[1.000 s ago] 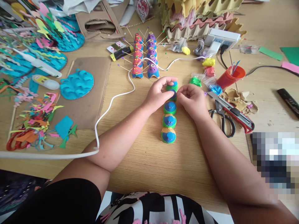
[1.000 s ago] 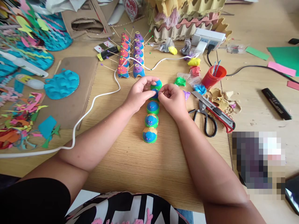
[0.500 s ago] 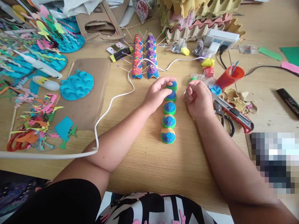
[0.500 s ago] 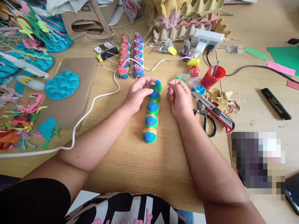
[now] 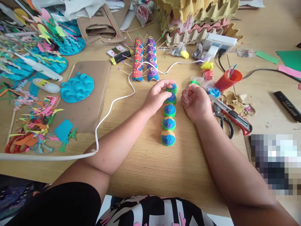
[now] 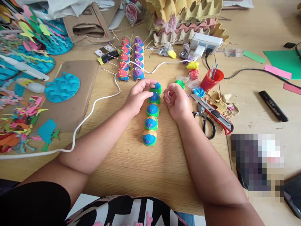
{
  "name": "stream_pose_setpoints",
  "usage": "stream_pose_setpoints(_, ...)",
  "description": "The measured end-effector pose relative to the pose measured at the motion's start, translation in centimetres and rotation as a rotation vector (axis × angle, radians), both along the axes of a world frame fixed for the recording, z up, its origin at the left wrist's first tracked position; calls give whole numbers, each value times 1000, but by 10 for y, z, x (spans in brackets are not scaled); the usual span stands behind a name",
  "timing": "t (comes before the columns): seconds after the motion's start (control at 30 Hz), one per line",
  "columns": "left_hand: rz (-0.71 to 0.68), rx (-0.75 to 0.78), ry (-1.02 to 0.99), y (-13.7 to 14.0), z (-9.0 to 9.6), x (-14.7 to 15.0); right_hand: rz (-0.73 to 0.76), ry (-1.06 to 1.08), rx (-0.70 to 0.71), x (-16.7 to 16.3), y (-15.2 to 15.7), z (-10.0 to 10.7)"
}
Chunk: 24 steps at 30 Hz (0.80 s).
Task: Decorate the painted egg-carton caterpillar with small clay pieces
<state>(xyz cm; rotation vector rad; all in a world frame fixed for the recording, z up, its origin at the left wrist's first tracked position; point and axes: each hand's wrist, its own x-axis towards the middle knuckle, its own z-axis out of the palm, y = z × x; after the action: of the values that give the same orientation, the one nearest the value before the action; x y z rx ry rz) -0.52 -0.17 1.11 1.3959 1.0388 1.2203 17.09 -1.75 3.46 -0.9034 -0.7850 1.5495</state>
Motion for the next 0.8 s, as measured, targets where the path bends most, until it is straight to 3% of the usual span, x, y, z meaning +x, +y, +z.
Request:
stream_pose_setpoints(0.33, -6, -6, -19, 1, -2, 0, 29, 68, -82, 3, 0, 5)
stream_pose_setpoints(0.6, -11, -8, -13, 3, -4, -1, 12, 85, 7, 3, 2, -2)
stream_pose_setpoints(0.8, -12, -13, -3, 4, -3, -2, -26, 69, -12, 1, 1, 2)
